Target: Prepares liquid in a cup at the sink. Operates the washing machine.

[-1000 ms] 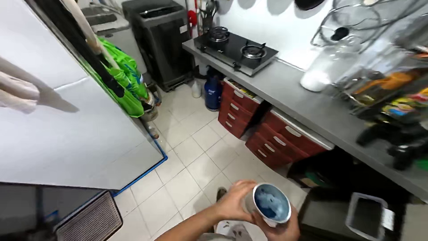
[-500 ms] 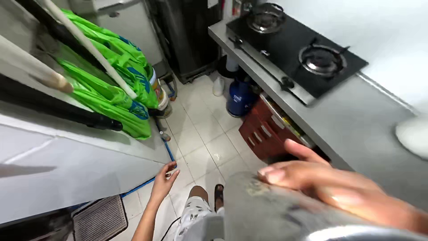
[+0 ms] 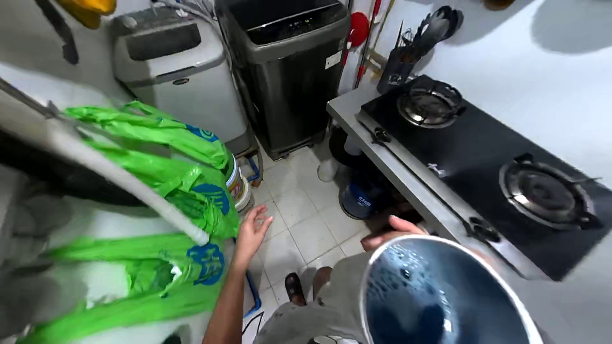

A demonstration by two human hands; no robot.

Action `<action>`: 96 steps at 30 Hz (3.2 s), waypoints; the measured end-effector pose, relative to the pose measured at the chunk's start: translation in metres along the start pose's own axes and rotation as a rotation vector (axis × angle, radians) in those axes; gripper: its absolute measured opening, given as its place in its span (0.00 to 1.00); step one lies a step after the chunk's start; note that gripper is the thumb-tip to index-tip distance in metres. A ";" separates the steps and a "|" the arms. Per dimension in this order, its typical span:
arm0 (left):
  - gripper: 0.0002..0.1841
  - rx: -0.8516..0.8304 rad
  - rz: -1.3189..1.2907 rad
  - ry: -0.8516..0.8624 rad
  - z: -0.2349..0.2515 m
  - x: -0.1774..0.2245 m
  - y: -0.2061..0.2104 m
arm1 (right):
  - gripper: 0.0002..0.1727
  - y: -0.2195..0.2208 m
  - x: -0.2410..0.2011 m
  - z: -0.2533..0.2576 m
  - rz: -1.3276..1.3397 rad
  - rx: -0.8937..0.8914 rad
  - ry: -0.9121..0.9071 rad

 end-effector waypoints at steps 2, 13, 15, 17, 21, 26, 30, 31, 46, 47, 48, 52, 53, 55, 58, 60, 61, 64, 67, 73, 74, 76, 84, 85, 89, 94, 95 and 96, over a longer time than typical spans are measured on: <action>0.24 0.196 0.033 0.366 0.088 -0.004 -0.009 | 0.53 -0.004 0.029 0.023 -0.109 0.099 0.051; 0.18 0.483 0.244 0.661 0.432 0.197 -0.113 | 0.54 -0.087 0.254 0.188 -0.392 0.444 0.177; 0.17 0.510 0.347 0.622 0.485 0.234 -0.132 | 0.55 -0.104 0.292 0.227 -0.385 0.470 0.212; 0.18 0.523 0.431 0.592 0.533 0.264 -0.148 | 0.56 -0.115 0.325 0.265 -0.387 0.490 0.248; 0.16 0.539 0.582 0.610 0.631 0.306 -0.172 | 0.56 -0.122 0.379 0.337 -0.376 0.514 0.285; 0.16 0.412 0.775 0.691 0.753 0.339 -0.200 | 0.55 -0.116 0.439 0.410 -0.392 0.543 0.263; 0.12 0.365 0.893 1.034 0.796 0.346 -0.216 | 0.54 -0.114 0.473 0.466 -0.444 0.606 0.308; 0.10 0.368 0.964 1.159 0.799 0.344 -0.220 | 0.54 -0.114 0.481 0.480 -0.452 0.624 0.319; 0.28 -0.222 0.893 1.047 0.819 0.425 -0.105 | 0.58 -0.183 0.551 0.598 -0.628 0.827 0.225; 0.33 -0.235 0.916 1.044 0.830 0.435 -0.083 | 0.59 -0.190 0.552 0.602 -0.634 0.845 0.218; 0.37 -0.231 0.933 1.041 0.842 0.442 -0.065 | 0.59 -0.197 0.552 0.606 -0.636 0.864 0.214; 0.45 -0.224 1.052 0.988 0.863 0.464 -0.032 | 0.60 -0.214 0.559 0.612 -0.640 0.918 0.226; 0.45 -0.227 1.076 0.994 0.862 0.468 -0.030 | 0.60 -0.216 0.561 0.612 -0.636 0.922 0.235; 0.43 -0.230 1.097 1.010 0.862 0.471 -0.030 | 0.61 -0.218 0.566 0.613 -0.629 0.918 0.257; 0.38 -0.238 1.035 1.029 0.864 0.471 -0.041 | 0.61 -0.225 0.573 0.617 -0.636 0.901 0.278; 0.34 -0.233 0.985 1.019 0.858 0.471 -0.059 | 0.60 -0.232 0.575 0.621 -0.653 0.884 0.283; 0.32 -0.202 0.959 1.021 0.855 0.470 -0.070 | 0.60 -0.235 0.577 0.624 -0.661 0.878 0.283; 0.25 -0.124 0.977 0.995 0.848 0.458 -0.106 | 0.59 -0.243 0.582 0.633 -0.688 0.853 0.264; 0.23 -0.059 0.969 0.953 0.839 0.440 -0.138 | 0.61 -0.249 0.590 0.647 -0.687 0.822 0.255; 0.20 0.151 0.891 0.879 0.814 0.393 -0.184 | 0.63 -0.253 0.603 0.672 -0.677 0.775 0.231; 0.20 0.182 0.880 0.860 0.809 0.384 -0.190 | 0.62 -0.253 0.604 0.675 -0.676 0.770 0.227; 0.18 0.238 0.860 0.839 0.803 0.365 -0.198 | 0.62 -0.253 0.606 0.679 -0.678 0.756 0.221; 0.15 0.378 0.808 0.850 0.801 0.340 -0.198 | 0.60 -0.255 0.613 0.691 -0.676 0.726 0.201; 0.14 0.388 0.800 0.858 0.802 0.340 -0.198 | 0.60 -0.255 0.614 0.692 -0.674 0.727 0.196; 0.12 0.430 0.825 0.909 0.805 0.339 -0.200 | 0.60 -0.256 0.615 0.692 -0.659 0.731 0.194; 0.10 0.585 1.013 1.188 0.802 0.347 -0.207 | 0.59 -0.261 0.613 0.700 -0.633 0.698 0.184; 0.11 0.607 1.024 1.225 0.799 0.353 -0.212 | 0.59 -0.263 0.612 0.705 -0.625 0.669 0.172; 0.11 0.634 1.029 1.246 0.794 0.363 -0.219 | 0.58 -0.267 0.611 0.712 -0.621 0.639 0.157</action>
Point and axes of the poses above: each hand's wrist, its own z-axis towards the middle knuckle, its own y-axis out of the palm, x = y × z, the point moved 1 cm from there along z, towards the middle knuckle, and after that the axes turned 3 degrees about -x, right-handed, at the moved point
